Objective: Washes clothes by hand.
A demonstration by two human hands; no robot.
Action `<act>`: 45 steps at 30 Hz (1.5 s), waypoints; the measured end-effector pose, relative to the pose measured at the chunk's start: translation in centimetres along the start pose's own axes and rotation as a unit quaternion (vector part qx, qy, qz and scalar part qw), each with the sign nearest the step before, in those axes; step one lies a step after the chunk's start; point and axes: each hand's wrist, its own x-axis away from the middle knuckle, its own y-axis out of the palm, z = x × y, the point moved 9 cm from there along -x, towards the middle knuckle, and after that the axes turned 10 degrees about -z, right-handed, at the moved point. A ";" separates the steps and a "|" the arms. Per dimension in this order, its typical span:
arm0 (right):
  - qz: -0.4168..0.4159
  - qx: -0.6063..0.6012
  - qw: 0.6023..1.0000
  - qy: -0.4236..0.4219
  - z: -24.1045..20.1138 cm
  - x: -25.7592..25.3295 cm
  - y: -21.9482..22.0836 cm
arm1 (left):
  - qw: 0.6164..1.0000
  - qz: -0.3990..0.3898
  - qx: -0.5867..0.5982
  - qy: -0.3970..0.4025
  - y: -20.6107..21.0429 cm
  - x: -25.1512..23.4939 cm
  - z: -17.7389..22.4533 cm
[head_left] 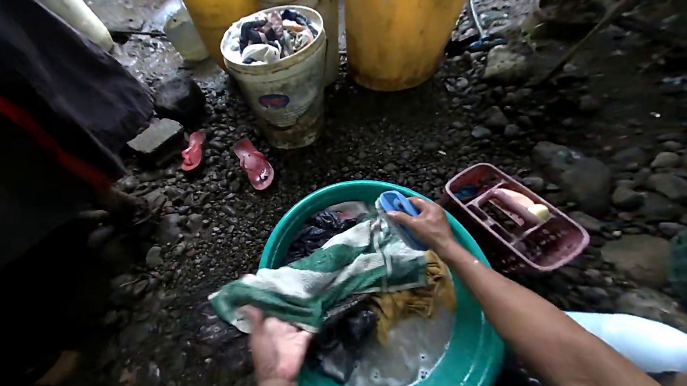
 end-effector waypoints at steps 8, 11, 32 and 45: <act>-0.036 -0.139 0.976 -0.165 -10.8 8.2 12.1 | 0.993 0.089 -0.019 0.075 0.7 -1.9 3.4; -0.262 -0.071 0.951 -0.149 -16.9 13.3 24.2 | 0.973 0.131 -0.058 0.182 -3.4 -0.2 6.8; -0.135 0.094 0.971 -0.174 -2.5 10.6 18.0 | 0.959 0.223 -0.042 0.167 -8.2 0.3 8.3; -0.291 0.061 0.925 -0.237 -11.0 13.6 25.8 | 0.952 0.225 -0.122 0.167 -7.8 1.2 8.4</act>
